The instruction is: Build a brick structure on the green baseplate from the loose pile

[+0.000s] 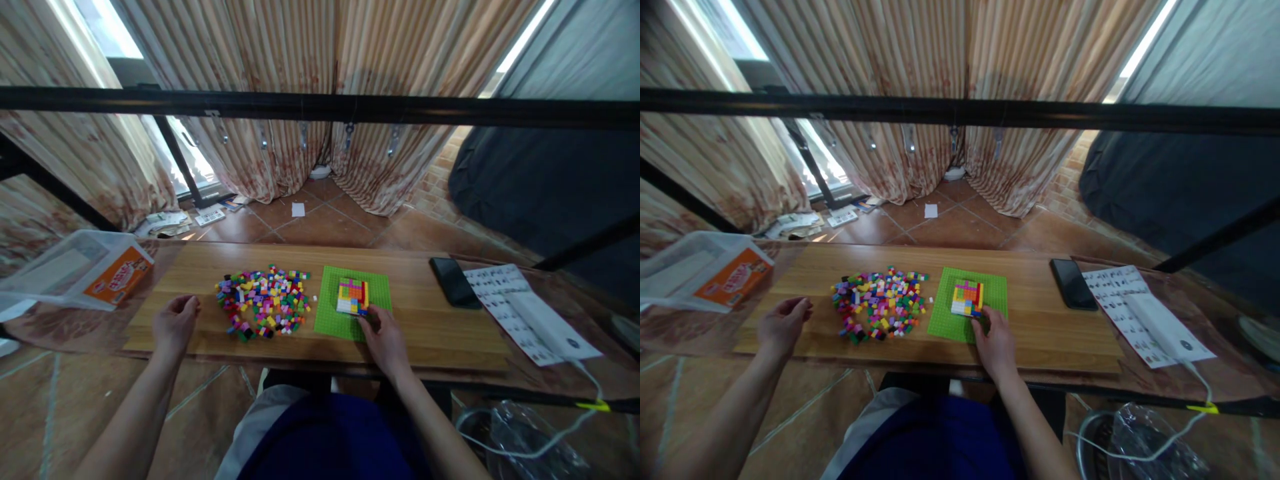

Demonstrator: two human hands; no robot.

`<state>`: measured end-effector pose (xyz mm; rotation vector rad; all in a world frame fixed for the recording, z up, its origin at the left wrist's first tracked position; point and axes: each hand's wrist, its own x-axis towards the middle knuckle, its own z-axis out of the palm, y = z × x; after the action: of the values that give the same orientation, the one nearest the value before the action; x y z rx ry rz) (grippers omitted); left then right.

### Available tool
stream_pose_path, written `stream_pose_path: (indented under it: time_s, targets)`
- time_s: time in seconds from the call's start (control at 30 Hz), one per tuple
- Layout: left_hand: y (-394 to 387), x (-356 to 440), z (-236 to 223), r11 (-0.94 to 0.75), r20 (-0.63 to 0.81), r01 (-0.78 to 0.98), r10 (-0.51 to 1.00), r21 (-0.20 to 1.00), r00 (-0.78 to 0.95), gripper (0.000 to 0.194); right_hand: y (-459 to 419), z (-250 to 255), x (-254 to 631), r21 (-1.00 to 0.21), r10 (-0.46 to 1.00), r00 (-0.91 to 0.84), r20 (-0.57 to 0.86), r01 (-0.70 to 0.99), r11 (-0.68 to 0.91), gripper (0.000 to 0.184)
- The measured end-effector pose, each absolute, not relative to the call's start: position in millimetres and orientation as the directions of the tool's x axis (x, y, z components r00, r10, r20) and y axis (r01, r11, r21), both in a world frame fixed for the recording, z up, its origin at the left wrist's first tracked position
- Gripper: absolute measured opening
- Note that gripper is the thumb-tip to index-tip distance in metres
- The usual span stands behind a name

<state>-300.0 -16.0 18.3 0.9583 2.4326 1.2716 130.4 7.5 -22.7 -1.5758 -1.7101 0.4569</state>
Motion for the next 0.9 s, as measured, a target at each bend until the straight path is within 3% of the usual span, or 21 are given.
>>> stream_pose_path:
  time_s: [0.17,0.47,0.6,0.77,0.9]
  targets:
    - [-23.3,-317.7,9.0,0.576,0.077,0.542,0.639,0.611,-0.766,0.030,2.4,-30.4,140.2,-0.690,0.944,0.007,0.330,0.684,0.236,0.034]
    - [-6.4,-304.2,1.5,0.580,0.169,0.692,0.701,0.429,-0.693,0.035,9.1,-25.8,156.0,-0.710,0.961,-0.033,0.276,0.666,0.227,0.033]
    - [-8.4,-297.0,-2.8,0.544,0.240,0.769,0.740,0.335,-0.628,0.034,7.9,-17.7,154.7,-0.738,0.956,0.063,0.287,0.651,0.179,0.031]
    - [-10.7,-292.9,-5.3,0.513,0.275,0.804,0.761,0.300,-0.588,0.034,-3.1,3.2,124.0,-0.701,0.883,0.185,0.432,0.685,0.199,0.029]
    - [-10.2,-291.6,-4.7,0.502,0.270,0.813,0.772,0.297,-0.575,0.033,-12.2,15.5,75.3,-0.678,0.889,-0.064,0.453,0.623,0.390,0.022]
